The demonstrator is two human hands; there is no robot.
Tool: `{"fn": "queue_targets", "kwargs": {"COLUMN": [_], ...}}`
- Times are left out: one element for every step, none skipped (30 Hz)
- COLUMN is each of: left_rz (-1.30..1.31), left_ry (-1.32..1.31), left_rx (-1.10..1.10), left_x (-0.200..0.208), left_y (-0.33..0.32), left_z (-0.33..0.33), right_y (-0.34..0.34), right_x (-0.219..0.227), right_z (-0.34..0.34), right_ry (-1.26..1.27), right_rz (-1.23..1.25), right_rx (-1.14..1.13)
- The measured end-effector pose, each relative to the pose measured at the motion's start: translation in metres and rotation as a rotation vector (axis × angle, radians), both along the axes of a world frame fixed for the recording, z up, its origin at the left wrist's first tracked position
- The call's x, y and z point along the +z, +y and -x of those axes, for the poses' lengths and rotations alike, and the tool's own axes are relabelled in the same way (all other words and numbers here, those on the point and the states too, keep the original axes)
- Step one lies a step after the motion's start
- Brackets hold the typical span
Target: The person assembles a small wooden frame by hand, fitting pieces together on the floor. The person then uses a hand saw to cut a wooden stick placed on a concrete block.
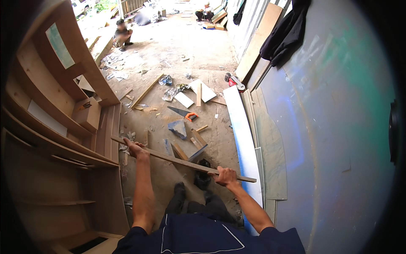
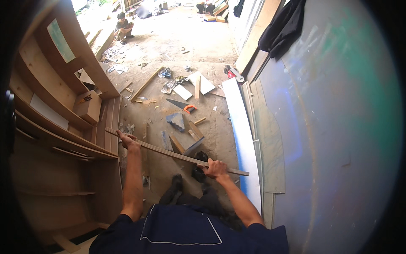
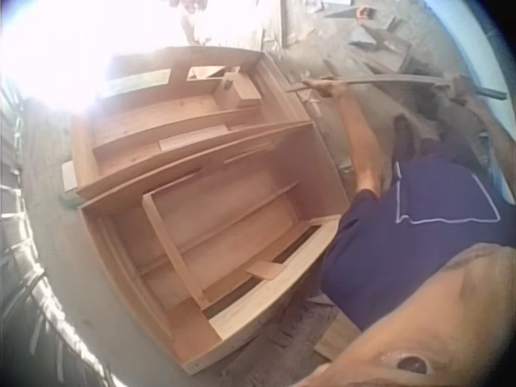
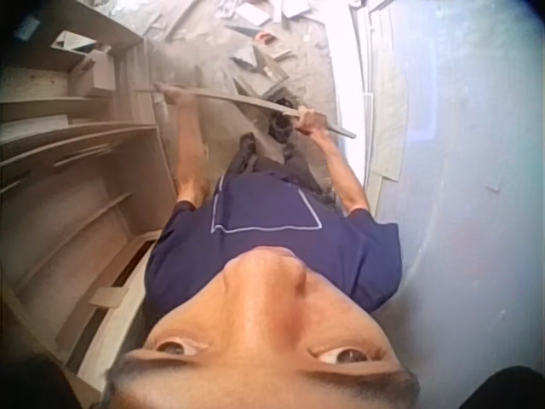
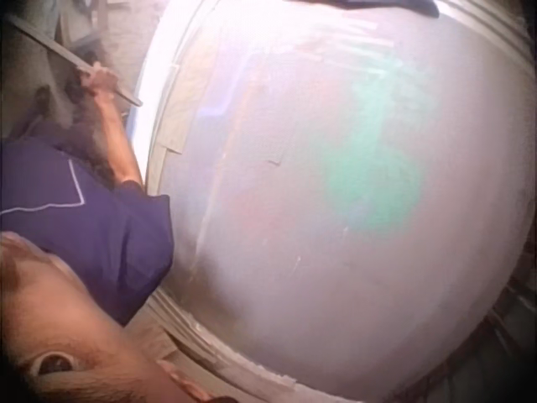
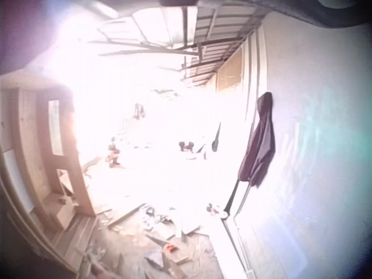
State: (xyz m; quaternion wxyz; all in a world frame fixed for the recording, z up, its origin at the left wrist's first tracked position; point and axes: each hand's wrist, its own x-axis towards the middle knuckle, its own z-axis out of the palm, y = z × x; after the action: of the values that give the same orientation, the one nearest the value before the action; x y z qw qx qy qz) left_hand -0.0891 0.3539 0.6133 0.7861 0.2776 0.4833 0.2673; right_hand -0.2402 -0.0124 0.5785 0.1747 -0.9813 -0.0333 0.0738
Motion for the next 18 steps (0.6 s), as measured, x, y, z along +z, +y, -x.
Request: {"fn": "queue_targets", "kwargs": {"left_rz": [-0.014, -0.028, -0.023, -0.019, -0.016, -0.026, -0.071, -0.114, -0.158, -0.104, -0.051, -0.012, 0.026, 0.052, 0.073, 0.097, 0.113, 0.13], "left_ry": [-0.049, -0.097, -0.134, -0.168, -0.195, -0.247, -0.246, -0.24, -0.227, -0.238, -0.26, -0.275, -0.291, -0.3, -0.288, -0.281, -0.289, -0.297], "left_rx": [-0.032, -0.063, -0.115, -0.17, -0.22, -0.279, -0.274, -0.27, -0.271, -0.29, -0.304, -0.316, -0.326, -0.334, -0.327, -0.318, -0.332, -0.345], "left_x": [-0.003, -0.006, -0.01, -0.007, -0.008, -0.012, -0.019, -0.031, -0.04, -0.044, -0.041, -0.044, -0.049, -0.054, -0.058, -0.06, -0.064, -0.067], "left_y": [0.012, 0.024, 0.035, 0.045, 0.056, 0.068, 0.087, 0.106, 0.12, 0.123, 0.119, 0.117, 0.114, 0.111, 0.108, 0.101, 0.099, 0.097], "left_z": [-0.007, -0.012, -0.019, -0.028, -0.032, -0.041, -0.053, -0.067, -0.07, -0.068, -0.07, -0.067, -0.067, -0.063, -0.062, -0.062, -0.061, -0.058], "right_y": [0.012, 0.021, 0.03, 0.04, 0.048, 0.055, 0.063, 0.067, 0.069, 0.07, 0.07, 0.073, 0.076, 0.079, 0.082, 0.083, 0.084, 0.087], "right_x": [0.0, -0.001, -0.003, -0.006, -0.008, -0.009, -0.01, -0.014, -0.017, -0.017, -0.018, -0.023, -0.029, -0.034, -0.037, -0.037, -0.038, -0.037], "right_z": [-0.003, -0.007, -0.011, -0.016, -0.015, -0.015, -0.013, -0.012, -0.01, -0.004, -0.002, 0.006, 0.009, 0.012, 0.014, 0.016, 0.017, 0.018], "right_ry": [-0.004, -0.018, -0.032, -0.041, -0.094, -0.145, -0.194, -0.272, -0.272, -0.214, -0.169, -0.126, -0.092, -0.059, 0.001, 0.062, 0.122, 0.084], "right_rz": [-0.004, -0.022, -0.041, -0.062, -0.088, -0.113, -0.143, -0.127, -0.079, -0.097, -0.116, -0.13, -0.143, -0.157, -0.143, -0.126, -0.109, -0.118], "right_rx": [-0.008, -0.012, -0.014, -0.021, -0.033, -0.046, -0.053, -0.07, -0.085, -0.094, -0.101, -0.11, -0.122, -0.134, -0.139, -0.141, -0.142, -0.132]}}
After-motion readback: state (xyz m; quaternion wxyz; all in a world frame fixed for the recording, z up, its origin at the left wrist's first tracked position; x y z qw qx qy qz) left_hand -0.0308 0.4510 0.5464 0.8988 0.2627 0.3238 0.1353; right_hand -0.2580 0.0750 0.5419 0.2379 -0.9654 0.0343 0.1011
